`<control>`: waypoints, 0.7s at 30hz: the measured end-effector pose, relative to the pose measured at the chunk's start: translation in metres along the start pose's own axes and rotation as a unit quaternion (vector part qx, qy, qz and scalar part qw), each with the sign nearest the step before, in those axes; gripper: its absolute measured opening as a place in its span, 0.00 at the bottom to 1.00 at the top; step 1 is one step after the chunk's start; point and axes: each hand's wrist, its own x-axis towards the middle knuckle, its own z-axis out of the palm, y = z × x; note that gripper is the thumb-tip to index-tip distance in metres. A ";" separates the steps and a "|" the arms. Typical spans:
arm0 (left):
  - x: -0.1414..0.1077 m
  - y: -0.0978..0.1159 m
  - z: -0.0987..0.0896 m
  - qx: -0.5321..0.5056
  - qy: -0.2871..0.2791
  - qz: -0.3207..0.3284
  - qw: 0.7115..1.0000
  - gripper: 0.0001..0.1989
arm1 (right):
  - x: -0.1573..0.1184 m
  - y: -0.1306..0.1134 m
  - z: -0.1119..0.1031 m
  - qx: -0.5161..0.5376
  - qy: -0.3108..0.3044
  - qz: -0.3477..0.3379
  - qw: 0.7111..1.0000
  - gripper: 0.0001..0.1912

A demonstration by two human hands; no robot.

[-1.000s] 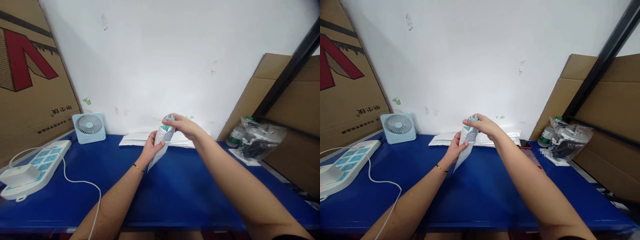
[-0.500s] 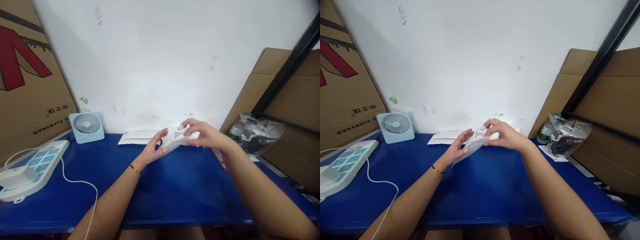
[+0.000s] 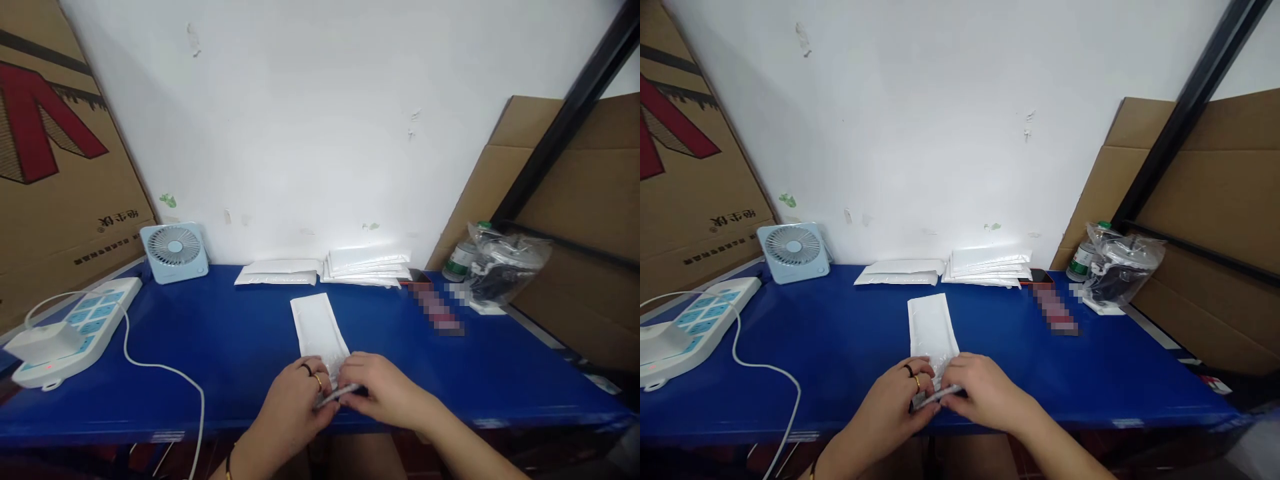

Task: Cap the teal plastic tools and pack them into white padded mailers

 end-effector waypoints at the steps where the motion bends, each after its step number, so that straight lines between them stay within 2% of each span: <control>1: 0.000 -0.002 0.005 -0.001 0.018 -0.012 1.000 0.04 | -0.001 0.001 -0.003 0.022 0.008 0.020 1.000 0.03; 4: 0.002 -0.012 0.014 -0.011 0.073 -0.064 0.995 0.07 | -0.003 0.005 -0.001 0.029 0.079 0.067 0.994 0.06; 6: 0.004 -0.018 0.017 -0.015 0.096 -0.089 0.991 0.06 | -0.006 0.006 0.008 -0.037 0.141 0.041 0.989 0.07; 8: 0.005 -0.021 0.018 -0.024 0.104 -0.100 0.989 0.06 | -0.007 0.004 0.017 -0.120 0.169 -0.012 0.978 0.09; 12: 0.000 -0.020 0.014 -0.059 0.079 -0.056 0.994 0.09 | -0.009 0.000 0.030 -0.198 0.135 -0.075 0.968 0.16; 14: -0.005 -0.019 0.013 -0.055 0.057 -0.013 0.997 0.16 | -0.008 0.001 0.033 -0.225 0.113 -0.086 0.964 0.13; 16: -0.011 -0.022 0.014 -0.038 0.051 0.022 0.998 0.15 | -0.006 0.002 0.032 -0.248 0.099 -0.103 0.958 0.11; 18: -0.018 -0.028 0.017 -0.031 0.108 0.032 0.993 0.15 | 0.000 0.003 0.021 -0.241 0.102 -0.114 0.958 0.12; 21: -0.027 -0.036 0.022 -0.053 0.277 0.004 0.959 0.23 | 0.027 -0.001 -0.022 -0.154 0.142 -0.091 0.974 0.14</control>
